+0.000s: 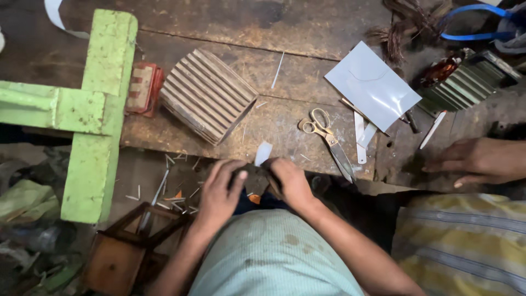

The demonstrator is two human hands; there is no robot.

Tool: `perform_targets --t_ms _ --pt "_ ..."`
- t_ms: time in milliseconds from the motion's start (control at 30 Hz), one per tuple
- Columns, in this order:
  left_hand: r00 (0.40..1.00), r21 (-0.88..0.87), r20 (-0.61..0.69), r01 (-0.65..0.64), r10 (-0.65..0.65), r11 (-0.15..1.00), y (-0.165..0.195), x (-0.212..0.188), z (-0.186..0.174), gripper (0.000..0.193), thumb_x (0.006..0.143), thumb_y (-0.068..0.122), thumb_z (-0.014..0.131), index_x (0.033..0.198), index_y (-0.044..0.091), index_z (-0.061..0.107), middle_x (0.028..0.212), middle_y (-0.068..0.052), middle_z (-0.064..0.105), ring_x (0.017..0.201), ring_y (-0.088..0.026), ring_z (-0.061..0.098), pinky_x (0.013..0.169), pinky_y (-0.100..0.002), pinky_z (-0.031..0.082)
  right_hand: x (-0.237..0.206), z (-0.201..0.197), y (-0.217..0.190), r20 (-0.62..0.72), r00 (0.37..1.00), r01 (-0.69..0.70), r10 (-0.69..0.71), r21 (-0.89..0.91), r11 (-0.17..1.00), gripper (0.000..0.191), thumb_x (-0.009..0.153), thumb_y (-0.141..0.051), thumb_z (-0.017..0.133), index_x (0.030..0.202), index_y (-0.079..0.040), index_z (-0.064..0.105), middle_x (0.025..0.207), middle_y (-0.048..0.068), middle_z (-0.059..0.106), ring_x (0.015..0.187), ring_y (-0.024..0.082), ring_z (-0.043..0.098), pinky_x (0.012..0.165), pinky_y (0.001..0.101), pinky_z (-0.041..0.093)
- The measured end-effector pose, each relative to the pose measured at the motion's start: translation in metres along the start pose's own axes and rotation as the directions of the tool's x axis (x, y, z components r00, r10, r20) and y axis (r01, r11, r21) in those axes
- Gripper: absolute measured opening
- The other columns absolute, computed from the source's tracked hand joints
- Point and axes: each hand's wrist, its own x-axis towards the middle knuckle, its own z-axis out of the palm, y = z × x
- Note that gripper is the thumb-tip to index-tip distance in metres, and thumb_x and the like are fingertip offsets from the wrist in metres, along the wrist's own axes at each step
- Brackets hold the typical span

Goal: The person cuts narrow strips from a white plastic sheet using scissors at a workbench, trimming small pieces one at a time and setting the cut strips on the bench. They occasionally reposition the sheet and the ribbed cylindrical part beside it while continuing to cut.

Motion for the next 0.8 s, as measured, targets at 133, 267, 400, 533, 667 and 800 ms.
perform_targets --t_ms 133,267,400,533,667,800 --pt "0.998 -0.109 0.061 0.013 -0.007 0.994 0.029 0.004 0.008 0.025 0.094 0.019 0.071 0.115 0.005 0.069 0.114 -0.013 0.071 0.105 -0.030 0.069 0.088 -0.040 0.054 -0.003 -0.038 -0.040 -0.136 0.988 -0.040 0.067 0.192 0.981 0.021 0.089 -0.006 0.074 0.109 -0.003 0.068 0.102 0.014 0.072 0.092 0.032 0.073 0.079 0.0365 0.058" --pt "0.995 -0.168 0.091 0.056 -0.042 0.984 0.049 0.009 0.010 0.017 0.090 0.015 0.074 0.104 0.005 0.073 0.100 -0.010 0.075 0.091 -0.027 0.074 0.077 -0.037 0.057 -0.003 -0.080 -0.062 -0.093 0.993 -0.052 0.070 0.183 0.982 0.018 0.087 -0.008 0.077 0.104 -0.004 0.072 0.098 0.011 0.074 0.090 0.028 0.074 0.078 0.0353 0.059" --pt "0.994 -0.163 0.075 -0.067 0.080 0.984 0.063 0.008 0.011 0.013 0.092 0.010 0.073 0.104 0.005 0.072 0.100 -0.011 0.075 0.095 -0.028 0.074 0.082 -0.036 0.058 -0.012 -0.101 -0.076 -0.123 0.992 0.003 0.024 0.214 0.977 0.018 0.085 -0.007 0.077 0.102 -0.003 0.072 0.102 0.011 0.073 0.092 0.026 0.075 0.079 0.0344 0.060" --pt "0.997 -0.184 0.034 -0.067 0.075 0.981 0.071 0.004 0.017 0.013 0.092 0.005 0.071 0.104 0.005 0.072 0.102 -0.010 0.076 0.096 -0.026 0.075 0.082 -0.034 0.058 -0.020 -0.108 -0.080 -0.120 0.993 0.022 0.004 0.215 0.976 0.016 0.084 -0.009 0.079 0.095 -0.003 0.071 0.104 0.010 0.072 0.091 0.025 0.075 0.075 0.0326 0.059" --pt "0.999 -0.240 0.039 -0.025 0.035 0.970 0.066 -0.001 0.024 0.012 0.091 0.004 0.071 0.103 0.005 0.073 0.101 -0.008 0.077 0.094 -0.022 0.076 0.081 -0.033 0.059 -0.025 -0.108 -0.073 -0.148 0.985 0.109 -0.085 0.160 0.981 0.018 0.083 -0.010 0.080 0.098 -0.004 0.072 0.102 0.010 0.070 0.091 0.026 0.073 0.076 0.0337 0.059" --pt "0.993 -0.302 0.089 -0.052 0.083 0.952 0.053 -0.002 0.031 0.013 0.093 0.006 0.071 0.105 0.005 0.072 0.104 -0.008 0.078 0.096 -0.019 0.076 0.082 -0.031 0.060 -0.025 -0.100 -0.064 -0.151 0.988 0.009 0.014 0.152 0.988 0.023 0.077 -0.011 0.083 0.094 -0.003 0.071 0.090 0.010 0.068 0.079 0.024 0.070 0.068 0.0329 0.055"
